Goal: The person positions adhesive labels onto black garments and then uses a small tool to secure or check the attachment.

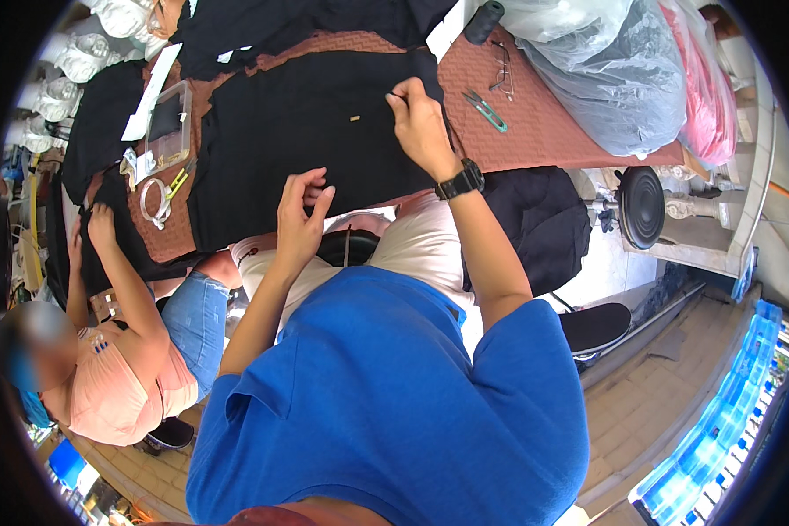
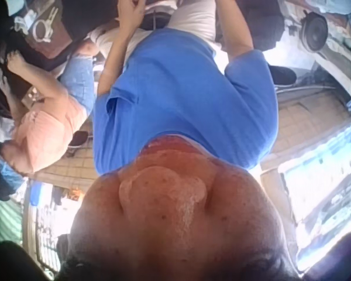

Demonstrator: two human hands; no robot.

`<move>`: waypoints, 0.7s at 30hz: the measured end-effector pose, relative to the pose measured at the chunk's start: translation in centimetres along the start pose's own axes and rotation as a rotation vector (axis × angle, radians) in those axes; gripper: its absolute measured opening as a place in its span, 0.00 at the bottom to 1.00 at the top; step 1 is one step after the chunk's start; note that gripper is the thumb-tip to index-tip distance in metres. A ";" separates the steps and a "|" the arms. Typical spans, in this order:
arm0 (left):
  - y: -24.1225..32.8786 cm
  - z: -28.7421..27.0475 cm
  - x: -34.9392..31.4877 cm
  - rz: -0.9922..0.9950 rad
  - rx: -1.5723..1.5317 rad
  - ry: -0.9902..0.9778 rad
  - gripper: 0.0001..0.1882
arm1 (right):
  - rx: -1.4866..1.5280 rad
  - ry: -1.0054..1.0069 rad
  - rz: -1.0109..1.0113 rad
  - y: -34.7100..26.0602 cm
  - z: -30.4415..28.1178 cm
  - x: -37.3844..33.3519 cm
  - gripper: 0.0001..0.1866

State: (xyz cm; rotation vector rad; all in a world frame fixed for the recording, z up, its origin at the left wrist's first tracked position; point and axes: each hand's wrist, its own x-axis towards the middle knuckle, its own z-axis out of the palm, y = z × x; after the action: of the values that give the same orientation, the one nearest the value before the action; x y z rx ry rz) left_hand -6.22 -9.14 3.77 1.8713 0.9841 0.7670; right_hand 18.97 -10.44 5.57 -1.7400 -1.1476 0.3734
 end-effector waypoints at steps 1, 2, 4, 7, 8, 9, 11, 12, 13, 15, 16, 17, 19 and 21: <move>-0.1 0.5 -0.6 -0.092 -0.066 0.067 0.20 | -0.061 -0.023 -0.112 -2.8 -0.2 -0.2 0.08; -0.3 1.0 -1.2 -0.187 -0.131 0.133 0.21 | -0.082 -0.055 -0.169 -6.0 -0.2 -0.8 0.08; -1.9 2.1 -0.5 -0.326 -0.154 0.354 0.22 | 0.074 -0.097 -0.401 -12.0 1.1 -2.6 0.05; -3.2 2.0 0.9 -0.392 -0.348 0.452 0.23 | -0.004 -0.315 -0.769 -19.6 3.3 -6.7 0.08; -3.6 1.3 1.2 -0.397 -0.421 0.463 0.23 | 0.026 -0.379 -0.835 -21.1 4.5 -8.3 0.09; -3.8 0.7 1.7 -0.395 -0.518 0.443 0.23 | -0.045 -0.481 -0.898 -22.5 5.0 -9.2 0.09; -3.5 -1.5 2.5 -0.369 -0.723 0.397 0.23 | 0.199 -0.627 -0.919 -24.0 4.5 -10.7 0.10; -3.8 -3.1 2.4 -0.361 -0.858 0.383 0.24 | 0.289 -0.721 -0.942 -24.4 5.1 -11.2 0.11; -4.5 -4.5 2.2 -0.355 -0.984 0.367 0.24 | 0.395 -0.672 -0.984 -24.5 5.2 -10.9 0.12; -4.5 -8.0 3.3 -0.339 -1.185 0.231 0.24 | 0.533 -0.440 -1.016 -24.3 4.1 -6.2 0.12; -4.5 -9.5 4.0 -0.311 -1.283 0.156 0.24 | 0.504 -0.246 -0.983 -24.0 2.8 -2.7 0.11; -4.5 -11.2 3.7 -0.287 -1.338 0.129 0.25 | 0.363 -0.044 -1.030 -23.0 1.9 1.0 0.10; -4.3 -14.6 4.9 -0.185 -1.518 -0.032 0.25 | 0.406 0.023 -0.607 -19.3 0.3 6.0 0.15; -4.1 -16.0 5.3 -0.156 -1.570 -0.123 0.26 | 0.569 -0.226 -0.393 -15.3 -0.3 9.7 0.30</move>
State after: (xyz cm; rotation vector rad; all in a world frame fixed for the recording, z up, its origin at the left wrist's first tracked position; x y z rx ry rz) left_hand -17.70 3.20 7.77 0.4433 0.1860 0.8828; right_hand 16.06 -1.47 21.05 -0.9720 -1.3499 0.5945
